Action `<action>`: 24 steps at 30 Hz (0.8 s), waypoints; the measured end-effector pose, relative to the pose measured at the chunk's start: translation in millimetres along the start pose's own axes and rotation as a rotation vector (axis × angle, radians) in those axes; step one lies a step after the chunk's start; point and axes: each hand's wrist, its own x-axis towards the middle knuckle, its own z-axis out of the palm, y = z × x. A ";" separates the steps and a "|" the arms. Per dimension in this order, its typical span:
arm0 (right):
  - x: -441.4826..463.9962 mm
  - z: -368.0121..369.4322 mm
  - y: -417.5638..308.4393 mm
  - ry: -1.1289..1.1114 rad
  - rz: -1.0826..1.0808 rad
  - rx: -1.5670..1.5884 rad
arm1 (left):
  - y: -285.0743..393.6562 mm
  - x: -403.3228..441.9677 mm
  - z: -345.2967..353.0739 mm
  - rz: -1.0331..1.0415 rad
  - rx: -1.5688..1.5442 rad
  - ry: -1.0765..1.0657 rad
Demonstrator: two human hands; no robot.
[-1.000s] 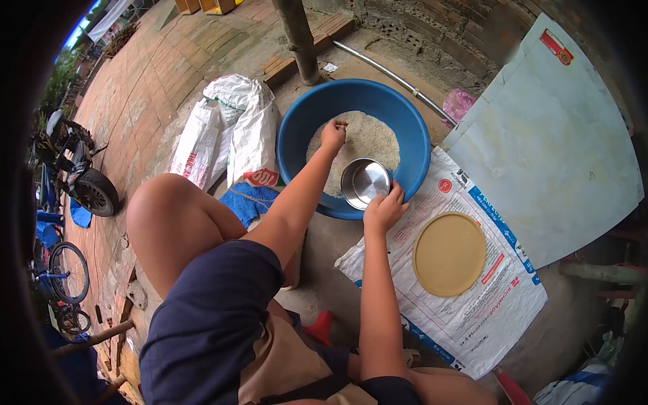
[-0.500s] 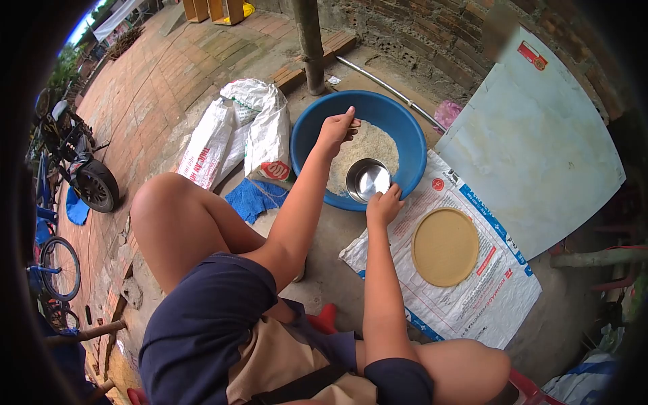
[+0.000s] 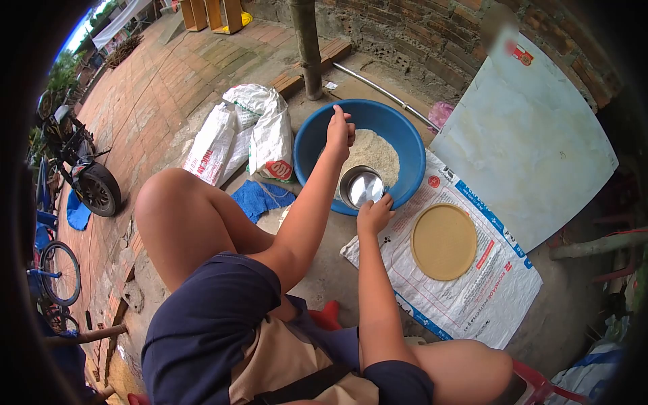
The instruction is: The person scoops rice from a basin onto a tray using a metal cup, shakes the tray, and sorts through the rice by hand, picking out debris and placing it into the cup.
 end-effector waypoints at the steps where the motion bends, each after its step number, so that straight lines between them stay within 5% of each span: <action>1: 0.4 0.8 0.7 0.000 -0.003 0.002 | 0.6 -0.6 -0.7 -0.055 -0.109 0.011; 7: 0.0 1.9 -0.2 -0.010 0.011 0.005 | -4.7 5.4 -11.8 -0.022 0.068 -0.226; 9: -0.2 3.6 -0.7 0.022 0.019 -0.014 | -7.6 4.7 -10.6 0.085 -0.007 -0.030; 14: 0.0 10.8 0.6 0.089 0.001 -0.033 | -12.2 10.7 -21.7 0.148 -0.084 0.080; 16: 0.2 9.9 0.4 0.080 0.003 -0.039 | -12.4 7.9 -25.5 -0.032 0.087 -0.044; 18: 1.4 11.3 0.4 0.071 0.002 -0.040 | -7.0 -4.4 -23.6 -0.449 0.358 -0.604; 19: 1.9 13.2 2.0 0.102 -0.017 -0.036 | -8.8 -14.7 -13.4 -0.444 0.358 -0.595; 21: -0.6 16.1 -3.8 0.124 -0.047 -0.022 | -14.0 -22.4 3.7 -0.437 1.414 -1.533; 23: -2.4 8.9 -6.4 0.128 0.012 -0.016 | -2.6 -7.1 0.8 -0.256 1.722 -1.547; 24: 0.3 16.3 1.3 0.150 -0.031 -0.012 | 25.8 11.1 -11.8 -0.306 1.585 -1.406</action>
